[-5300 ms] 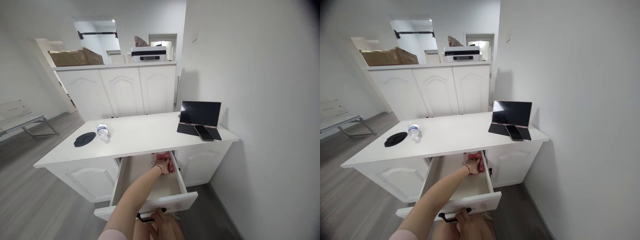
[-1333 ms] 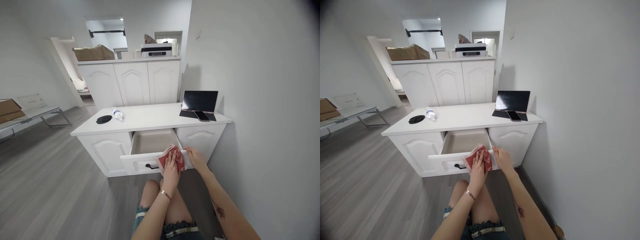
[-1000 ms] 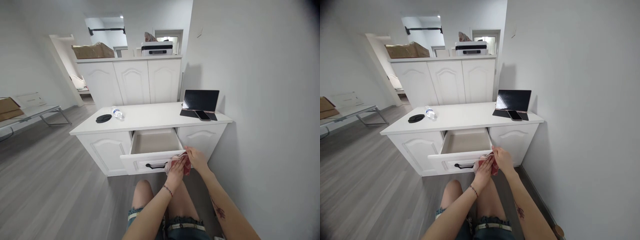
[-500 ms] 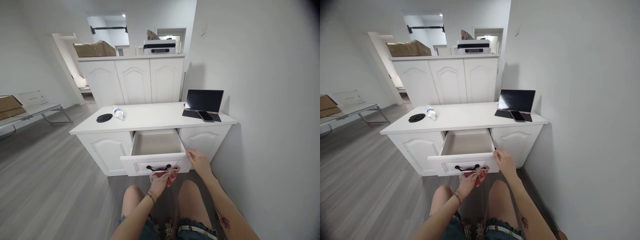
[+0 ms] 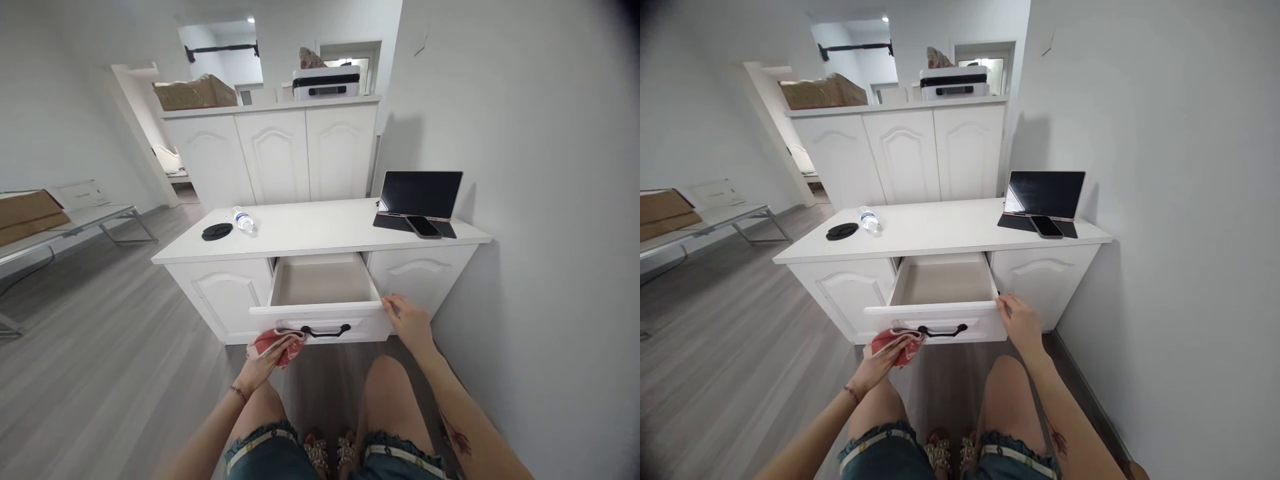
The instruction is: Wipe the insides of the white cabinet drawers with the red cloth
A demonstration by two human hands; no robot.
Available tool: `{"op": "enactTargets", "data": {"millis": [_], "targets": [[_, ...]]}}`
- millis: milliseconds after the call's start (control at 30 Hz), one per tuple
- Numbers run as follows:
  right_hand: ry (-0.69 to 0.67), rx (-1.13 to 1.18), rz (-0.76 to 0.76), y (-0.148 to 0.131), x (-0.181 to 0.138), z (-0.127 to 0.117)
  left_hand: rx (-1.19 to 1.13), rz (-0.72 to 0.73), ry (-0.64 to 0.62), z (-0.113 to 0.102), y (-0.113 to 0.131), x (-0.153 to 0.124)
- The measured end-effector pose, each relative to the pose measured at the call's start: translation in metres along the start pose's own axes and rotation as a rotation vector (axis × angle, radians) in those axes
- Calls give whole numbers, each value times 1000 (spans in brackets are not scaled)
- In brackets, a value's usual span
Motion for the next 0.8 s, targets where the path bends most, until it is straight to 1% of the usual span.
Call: {"op": "enactTargets", "data": {"millis": [67, 133, 200, 267, 333, 400, 533, 733, 800], "targets": [[8, 1, -2, 0, 0, 0, 77, 40, -37, -2, -7, -1], [11, -3, 2, 1, -1, 1, 123, -10, -13, -11, -14, 5], [13, -10, 4, 2, -1, 2, 156, -67, 24, -23, -12, 14], [18, -15, 0, 3, -2, 3, 151, -112, 55, -37, 0, 23], [20, -17, -6, 2, -2, 3, 118, -147, 91, -49, 16, 33], [17, -20, -8, 2, -2, 3, 73, -152, 105, -56, 35, 41], [23, -23, -12, 1, -2, 1, -4, -97, 71, -53, 67, 54], [20, -14, -6, 3, -2, 3, -47, -123, 30, -49, 96, 67], [17, -13, -1, 3, -3, 3, -73, -110, 11, -48, 106, 72]]}}
Point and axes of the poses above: each hand's wrist, its own x-axis towards the middle knuckle, its own z-axis out of the palm, y = z × x, the point moved 8 cm from there along x, towards the middle knuckle, and after that the axes turned 13 degrees about -z, right-handed, at the moved point
